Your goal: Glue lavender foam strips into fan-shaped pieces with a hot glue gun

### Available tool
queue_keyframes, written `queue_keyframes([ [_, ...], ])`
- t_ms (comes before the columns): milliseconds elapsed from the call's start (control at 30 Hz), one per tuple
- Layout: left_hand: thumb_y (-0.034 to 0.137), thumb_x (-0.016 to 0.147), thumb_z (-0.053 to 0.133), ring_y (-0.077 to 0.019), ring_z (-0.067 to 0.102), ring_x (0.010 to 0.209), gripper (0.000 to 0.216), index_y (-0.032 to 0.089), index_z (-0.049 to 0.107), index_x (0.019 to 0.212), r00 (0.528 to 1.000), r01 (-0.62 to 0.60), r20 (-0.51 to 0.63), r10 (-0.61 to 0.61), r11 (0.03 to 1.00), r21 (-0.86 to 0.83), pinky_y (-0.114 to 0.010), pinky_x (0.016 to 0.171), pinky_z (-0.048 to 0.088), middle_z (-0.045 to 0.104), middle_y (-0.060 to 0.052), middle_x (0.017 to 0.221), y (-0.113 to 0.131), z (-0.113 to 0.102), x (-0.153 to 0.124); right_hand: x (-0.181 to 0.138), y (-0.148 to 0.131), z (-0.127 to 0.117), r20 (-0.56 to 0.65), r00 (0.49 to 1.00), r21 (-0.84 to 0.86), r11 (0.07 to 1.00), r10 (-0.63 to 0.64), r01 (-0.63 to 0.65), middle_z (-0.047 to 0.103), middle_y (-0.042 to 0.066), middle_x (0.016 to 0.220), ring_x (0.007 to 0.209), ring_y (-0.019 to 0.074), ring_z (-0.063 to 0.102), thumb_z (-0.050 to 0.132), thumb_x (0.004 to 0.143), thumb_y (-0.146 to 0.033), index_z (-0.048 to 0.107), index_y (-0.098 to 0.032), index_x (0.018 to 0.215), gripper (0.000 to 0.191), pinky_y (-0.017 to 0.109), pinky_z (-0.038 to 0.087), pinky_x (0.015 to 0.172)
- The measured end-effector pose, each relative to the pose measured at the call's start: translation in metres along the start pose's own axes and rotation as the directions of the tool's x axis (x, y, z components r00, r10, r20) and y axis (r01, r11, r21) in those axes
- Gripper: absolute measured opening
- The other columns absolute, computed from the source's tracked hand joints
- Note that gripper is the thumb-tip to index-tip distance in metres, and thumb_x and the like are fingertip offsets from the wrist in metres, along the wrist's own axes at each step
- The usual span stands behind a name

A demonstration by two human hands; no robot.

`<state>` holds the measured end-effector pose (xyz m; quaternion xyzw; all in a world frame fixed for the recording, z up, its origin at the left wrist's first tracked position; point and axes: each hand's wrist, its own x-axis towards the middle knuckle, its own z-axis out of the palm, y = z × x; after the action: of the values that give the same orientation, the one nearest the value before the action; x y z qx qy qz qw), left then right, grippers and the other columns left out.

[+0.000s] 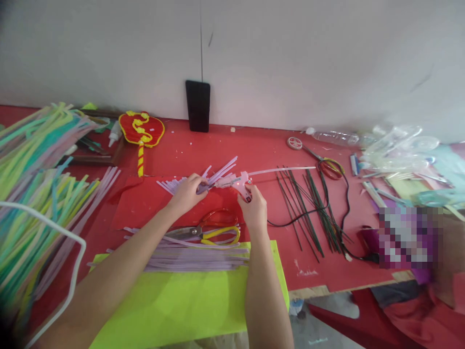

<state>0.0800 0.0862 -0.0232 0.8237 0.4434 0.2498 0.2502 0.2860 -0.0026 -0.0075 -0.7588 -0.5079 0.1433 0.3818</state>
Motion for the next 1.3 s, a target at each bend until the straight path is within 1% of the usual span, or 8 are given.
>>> queue_keyframes([
  [400,0.016,0.077,0.060,-0.0176,0.060,0.091,0.018,0.019,0.060,0.095,1.000,0.006,0.002,-0.006,1.000,-0.011,-0.031,0.083,0.049,0.057,-0.003,0.096,0.0003,0.0003,-0.0005,-0.0002,-0.0008,0.0005,0.006,1.000,0.029,0.999,0.021,-0.022,0.068,0.007,0.096,0.073,0.0172,0.059,0.059,0.072,-0.043,0.062,-0.017,0.102,0.039,0.032,0.048,0.074],
  [567,0.015,0.077,0.060,-0.0175,0.061,0.090,0.018,0.019,0.060,0.095,1.000,0.016,0.008,-0.015,1.000,-0.010,-0.031,0.082,0.050,0.057,-0.003,0.097,0.0018,-0.0016,-0.0002,0.0000,-0.0019,-0.0002,-0.002,1.000,0.024,0.999,0.025,-0.025,0.068,0.007,0.095,0.075,0.0174,0.059,0.059,0.072,-0.045,0.063,-0.017,0.101,0.040,0.032,0.047,0.074],
  [767,0.016,0.077,0.060,-0.0174,0.061,0.088,0.017,0.019,0.060,0.094,1.000,0.015,0.010,-0.014,1.000,-0.017,-0.031,0.081,0.050,0.057,-0.003,0.096,0.0008,-0.0009,-0.0005,-0.0004,-0.0061,-0.0023,-0.008,1.000,0.023,0.999,0.029,-0.028,0.068,0.007,0.093,0.072,0.0175,0.059,0.058,0.073,-0.049,0.063,-0.017,0.099,0.041,0.032,0.047,0.073],
  [900,0.017,0.078,0.061,-0.0176,0.060,0.090,0.017,0.019,0.060,0.095,1.000,-0.003,-0.002,0.003,1.000,-0.013,-0.031,0.083,0.049,0.057,-0.004,0.097,-0.0002,0.0000,-0.0003,-0.0001,-0.0070,-0.0027,-0.026,0.999,0.013,0.999,0.030,-0.029,0.068,0.007,0.090,0.073,0.0179,0.058,0.058,0.073,-0.048,0.063,-0.017,0.099,0.040,0.031,0.046,0.072],
  [1067,0.016,0.078,0.060,-0.0174,0.061,0.090,0.017,0.019,0.060,0.095,1.000,0.013,0.005,-0.013,1.000,-0.019,-0.030,0.082,0.049,0.057,-0.004,0.097,0.0008,-0.0009,-0.0008,0.0002,-0.0069,-0.0013,-0.038,0.999,0.022,0.999,0.031,-0.031,0.068,0.008,0.090,0.072,0.0180,0.058,0.058,0.073,-0.049,0.063,-0.016,0.099,0.043,0.031,0.046,0.071],
  [1300,0.017,0.079,0.059,-0.0177,0.061,0.090,0.017,0.019,0.060,0.095,1.000,0.013,0.008,-0.013,1.000,-0.016,-0.030,0.082,0.049,0.057,-0.004,0.098,0.0019,-0.0010,-0.0006,-0.0006,-0.0075,-0.0015,-0.064,0.997,0.019,0.999,0.044,-0.042,0.069,0.008,0.088,0.070,0.0178,0.057,0.058,0.073,-0.048,0.062,-0.016,0.097,0.040,0.030,0.046,0.069],
])
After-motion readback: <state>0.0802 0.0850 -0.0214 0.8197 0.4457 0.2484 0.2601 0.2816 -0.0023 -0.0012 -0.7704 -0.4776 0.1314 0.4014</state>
